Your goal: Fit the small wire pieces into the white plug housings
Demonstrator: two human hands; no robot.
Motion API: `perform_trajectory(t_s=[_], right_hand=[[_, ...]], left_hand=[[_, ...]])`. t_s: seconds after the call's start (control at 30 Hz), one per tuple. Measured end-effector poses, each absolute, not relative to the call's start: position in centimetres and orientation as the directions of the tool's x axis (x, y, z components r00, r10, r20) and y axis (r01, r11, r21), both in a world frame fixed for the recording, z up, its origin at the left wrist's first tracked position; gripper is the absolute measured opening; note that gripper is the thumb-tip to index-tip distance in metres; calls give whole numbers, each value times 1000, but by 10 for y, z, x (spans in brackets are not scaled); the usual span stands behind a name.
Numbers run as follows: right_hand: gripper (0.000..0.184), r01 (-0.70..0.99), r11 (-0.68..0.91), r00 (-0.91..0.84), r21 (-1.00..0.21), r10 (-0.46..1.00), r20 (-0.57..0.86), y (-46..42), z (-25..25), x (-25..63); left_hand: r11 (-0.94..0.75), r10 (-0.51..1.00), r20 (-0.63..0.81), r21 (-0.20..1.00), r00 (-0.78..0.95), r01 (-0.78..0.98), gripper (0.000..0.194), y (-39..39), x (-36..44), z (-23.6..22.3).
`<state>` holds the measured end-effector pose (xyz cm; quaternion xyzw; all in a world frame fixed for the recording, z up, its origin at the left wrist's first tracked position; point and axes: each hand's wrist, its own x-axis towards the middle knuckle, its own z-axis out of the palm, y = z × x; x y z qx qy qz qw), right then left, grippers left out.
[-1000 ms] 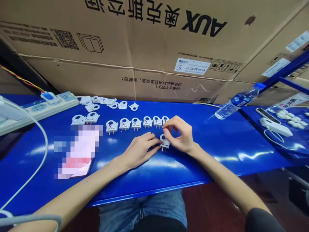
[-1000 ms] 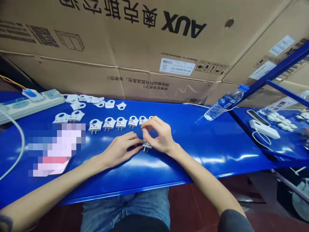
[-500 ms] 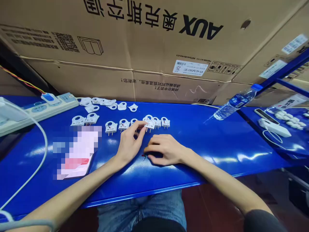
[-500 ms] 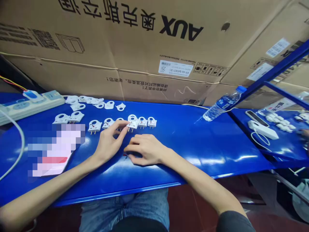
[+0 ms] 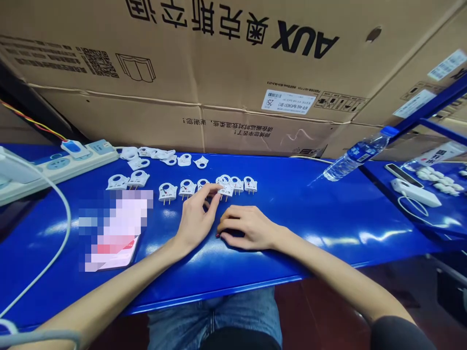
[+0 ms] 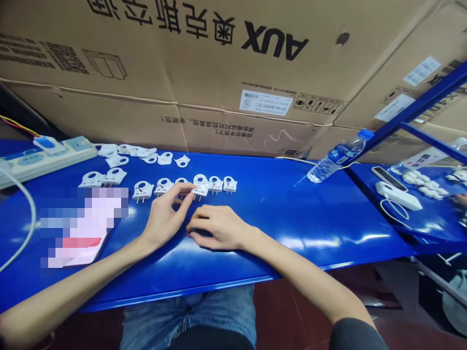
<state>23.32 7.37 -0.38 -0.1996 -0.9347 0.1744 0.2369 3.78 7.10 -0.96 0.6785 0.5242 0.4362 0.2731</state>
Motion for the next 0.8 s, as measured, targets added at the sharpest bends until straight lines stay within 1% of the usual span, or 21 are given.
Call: perform_trajectory(t_s=[0.1,0.17,0.27,0.33,0.43,0.53,0.8], right_hand=[[12,322,821,-690,-471,545,477,76,0,236],[10,357,774,-589,-522,621,518,79,2,238],[7,435,677,-450,-593,734,508,87,2,243],[8,490,626,-400,-607,780,482,94,1,246],[10,529,599,-389,-601,801,456,100,-2,250],[10,521,608,-407,-599,794,452,101,-4,250],[14,547,606,-427,-577,795,430,98,-5,247]], left_hand=[[-307,949,304,818,88,486,26,71,38,-11],[-311,948,302,813,101,492,26,71,38,-13],[-330,943,306,798,133,505,25,70,38,-15],[-344,938,311,780,153,522,25,69,38,-16],[-374,927,322,741,194,558,26,68,38,-17],[-420,907,346,710,240,565,27,68,38,-18],[-458,889,355,708,289,538,29,66,39,-19]])
